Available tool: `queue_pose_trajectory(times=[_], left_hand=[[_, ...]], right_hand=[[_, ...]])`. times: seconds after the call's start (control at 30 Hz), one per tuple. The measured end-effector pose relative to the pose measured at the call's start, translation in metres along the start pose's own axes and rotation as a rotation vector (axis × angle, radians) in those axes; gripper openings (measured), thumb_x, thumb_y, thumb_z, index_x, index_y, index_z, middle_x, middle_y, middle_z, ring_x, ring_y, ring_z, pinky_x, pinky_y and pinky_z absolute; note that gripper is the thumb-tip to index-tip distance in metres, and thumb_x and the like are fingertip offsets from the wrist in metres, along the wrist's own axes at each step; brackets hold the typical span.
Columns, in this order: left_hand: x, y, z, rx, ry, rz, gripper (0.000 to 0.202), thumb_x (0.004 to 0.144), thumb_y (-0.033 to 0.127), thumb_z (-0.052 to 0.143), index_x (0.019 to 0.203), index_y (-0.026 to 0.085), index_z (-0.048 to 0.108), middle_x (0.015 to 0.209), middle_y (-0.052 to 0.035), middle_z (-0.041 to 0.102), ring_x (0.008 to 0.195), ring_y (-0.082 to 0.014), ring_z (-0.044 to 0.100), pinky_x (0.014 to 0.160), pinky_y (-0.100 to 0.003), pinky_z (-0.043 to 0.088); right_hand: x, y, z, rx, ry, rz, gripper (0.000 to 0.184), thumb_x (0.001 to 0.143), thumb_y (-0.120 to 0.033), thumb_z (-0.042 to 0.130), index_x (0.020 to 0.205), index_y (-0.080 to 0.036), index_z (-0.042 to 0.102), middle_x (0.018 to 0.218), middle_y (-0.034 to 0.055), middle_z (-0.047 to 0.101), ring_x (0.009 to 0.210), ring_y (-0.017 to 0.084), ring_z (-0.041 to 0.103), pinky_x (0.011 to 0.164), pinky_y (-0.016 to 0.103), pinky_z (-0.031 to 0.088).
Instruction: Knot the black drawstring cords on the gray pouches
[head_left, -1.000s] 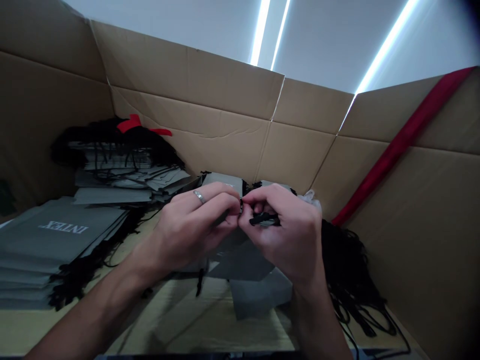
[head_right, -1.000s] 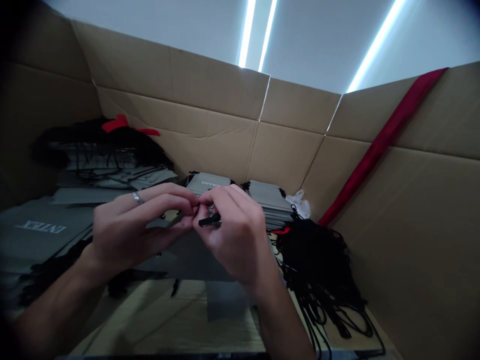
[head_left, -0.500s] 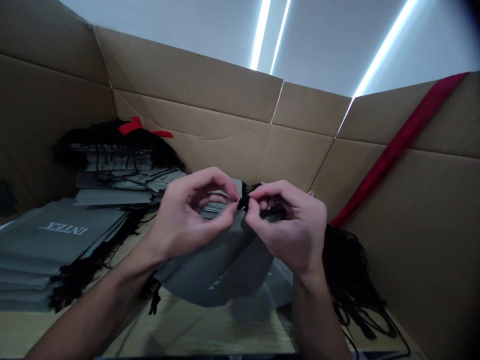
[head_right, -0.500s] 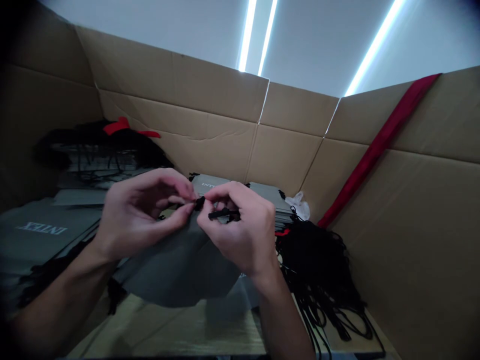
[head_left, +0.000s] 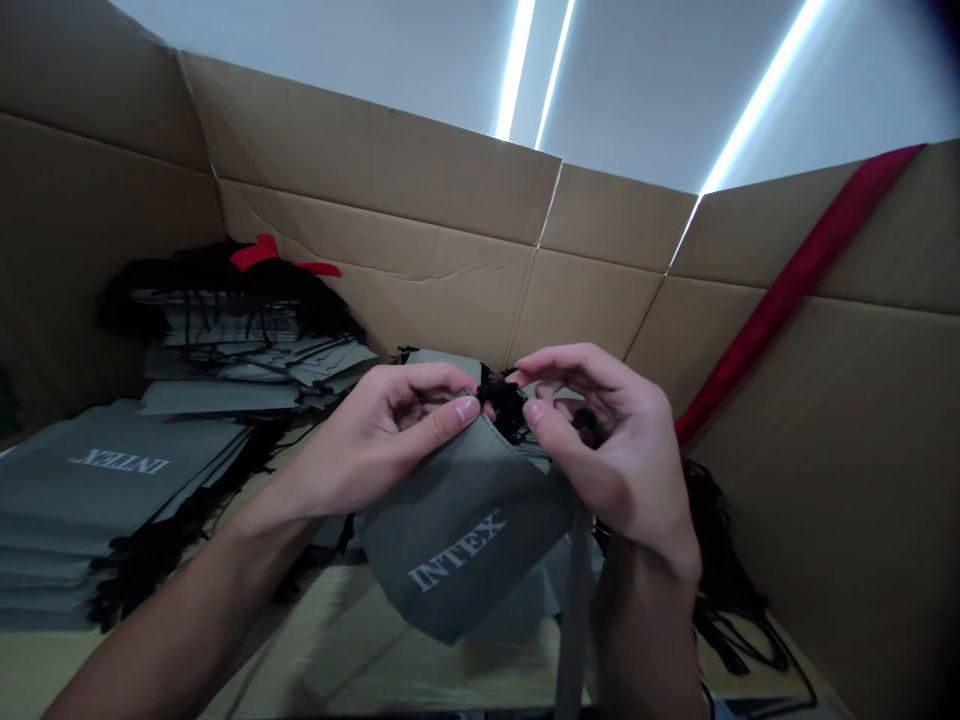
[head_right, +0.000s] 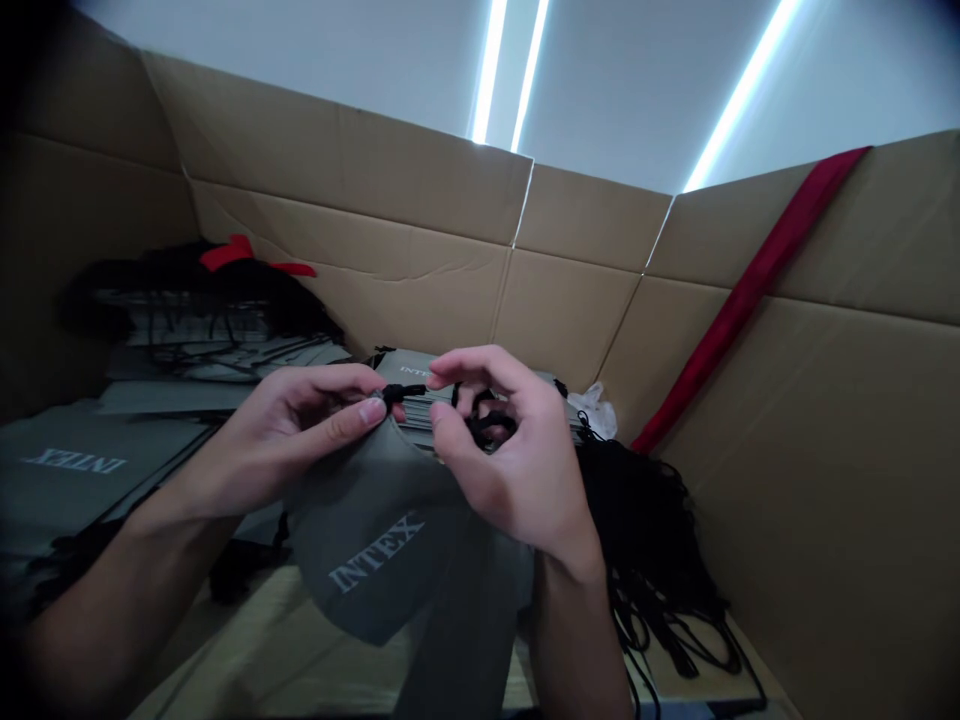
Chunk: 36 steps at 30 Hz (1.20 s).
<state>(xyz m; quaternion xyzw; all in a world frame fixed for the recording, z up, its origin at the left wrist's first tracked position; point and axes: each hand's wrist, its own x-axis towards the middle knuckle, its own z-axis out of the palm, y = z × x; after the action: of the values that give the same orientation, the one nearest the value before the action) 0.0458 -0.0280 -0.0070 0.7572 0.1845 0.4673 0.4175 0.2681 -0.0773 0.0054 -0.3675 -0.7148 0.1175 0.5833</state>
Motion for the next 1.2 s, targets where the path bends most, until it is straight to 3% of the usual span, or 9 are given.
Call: queue_pose_trajectory(times=[0.17, 0.37, 0.5, 0.6, 0.67, 0.83, 1.0, 1.1, 1.2], left_hand=[[-0.002, 0.000, 0.002, -0.041, -0.017, -0.019, 0.025, 0.105, 0.041, 0.077, 0.101, 0.017, 0.080, 0.083, -0.0018, 0.068, 0.068, -0.0111, 0.058, 0.055, -0.016, 0.047], [0.000, 0.003, 0.004, 0.071, 0.007, 0.030, 0.019, 0.106, 0.033, 0.074, 0.099, 0.017, 0.081, 0.077, 0.0009, 0.066, 0.063, -0.0100, 0.054, 0.052, -0.016, 0.044], [-0.002, 0.006, 0.005, 0.201, 0.007, 0.116, 0.015, 0.105, 0.030, 0.073, 0.098, 0.018, 0.081, 0.084, -0.0001, 0.075, 0.071, -0.0124, 0.063, 0.061, -0.018, 0.050], [-0.004, 0.006, 0.007, 0.320, -0.003, 0.149, 0.019, 0.106, 0.030, 0.071, 0.096, 0.017, 0.080, 0.087, -0.0015, 0.077, 0.079, -0.0144, 0.067, 0.067, -0.019, 0.051], [-0.006, 0.006, 0.008, 0.364, 0.001, 0.160, 0.022, 0.107, 0.031, 0.069, 0.092, 0.016, 0.078, 0.080, -0.0006, 0.072, 0.073, -0.0131, 0.062, 0.064, -0.019, 0.048], [-0.011, 0.010, 0.006, 0.386, -0.007, 0.203, 0.017, 0.106, 0.025, 0.070, 0.091, 0.017, 0.074, 0.074, 0.0026, 0.064, 0.064, -0.0093, 0.050, 0.054, -0.018, 0.038], [-0.014, 0.013, -0.002, 0.216, -0.087, 0.137, 0.020, 0.106, 0.030, 0.071, 0.090, 0.020, 0.076, 0.068, 0.0032, 0.057, 0.057, -0.0093, 0.045, 0.048, -0.019, 0.035], [-0.013, 0.013, -0.005, 0.159, -0.064, 0.114, 0.024, 0.106, 0.034, 0.071, 0.087, 0.020, 0.073, 0.065, 0.0033, 0.051, 0.054, -0.0101, 0.040, 0.045, -0.021, 0.031], [-0.010, 0.013, -0.006, 0.195, -0.033, 0.107, 0.025, 0.107, 0.034, 0.069, 0.088, 0.019, 0.073, 0.068, 0.0025, 0.053, 0.056, -0.0105, 0.042, 0.046, -0.020, 0.033]], right_hand=[[0.001, 0.001, 0.007, 0.067, -0.014, 0.029, 0.015, 0.090, -0.019, 0.085, 0.104, -0.023, 0.083, 0.101, 0.0045, 0.082, 0.084, 0.019, 0.076, 0.057, 0.024, 0.053], [-0.001, 0.002, 0.003, 0.035, -0.019, 0.004, 0.012, 0.093, -0.019, 0.082, 0.104, -0.025, 0.082, 0.096, 0.0020, 0.077, 0.077, 0.015, 0.068, 0.058, 0.022, 0.051], [0.001, 0.006, 0.000, 0.051, -0.185, -0.067, 0.038, 0.085, -0.020, 0.093, 0.120, -0.028, 0.081, 0.106, 0.0008, 0.075, 0.076, 0.013, 0.063, 0.064, 0.023, 0.054], [0.003, 0.010, 0.004, 0.068, -0.254, -0.083, 0.018, 0.091, -0.026, 0.092, 0.107, -0.025, 0.082, 0.093, -0.0009, 0.076, 0.069, 0.011, 0.061, 0.062, 0.022, 0.052], [0.004, 0.012, 0.007, 0.084, -0.245, -0.061, 0.011, 0.095, -0.030, 0.089, 0.097, -0.023, 0.082, 0.085, -0.0011, 0.075, 0.065, 0.011, 0.060, 0.059, 0.022, 0.049], [0.005, 0.012, 0.003, 0.148, -0.249, 0.021, 0.015, 0.093, -0.031, 0.091, 0.090, -0.020, 0.081, 0.075, -0.0026, 0.070, 0.056, 0.008, 0.053, 0.050, 0.020, 0.041], [0.007, 0.014, -0.003, 0.279, -0.262, 0.075, 0.020, 0.082, -0.029, 0.100, 0.086, -0.021, 0.082, 0.067, -0.0050, 0.064, 0.053, 0.008, 0.047, 0.047, 0.019, 0.036], [0.009, 0.016, -0.004, 0.312, -0.262, 0.089, 0.028, 0.078, -0.034, 0.104, 0.088, -0.021, 0.081, 0.072, -0.0039, 0.067, 0.057, 0.009, 0.052, 0.049, 0.019, 0.043], [0.010, 0.017, -0.006, 0.327, -0.279, 0.071, 0.039, 0.074, -0.031, 0.107, 0.103, -0.023, 0.082, 0.087, -0.0015, 0.075, 0.069, 0.012, 0.065, 0.058, 0.020, 0.051]])
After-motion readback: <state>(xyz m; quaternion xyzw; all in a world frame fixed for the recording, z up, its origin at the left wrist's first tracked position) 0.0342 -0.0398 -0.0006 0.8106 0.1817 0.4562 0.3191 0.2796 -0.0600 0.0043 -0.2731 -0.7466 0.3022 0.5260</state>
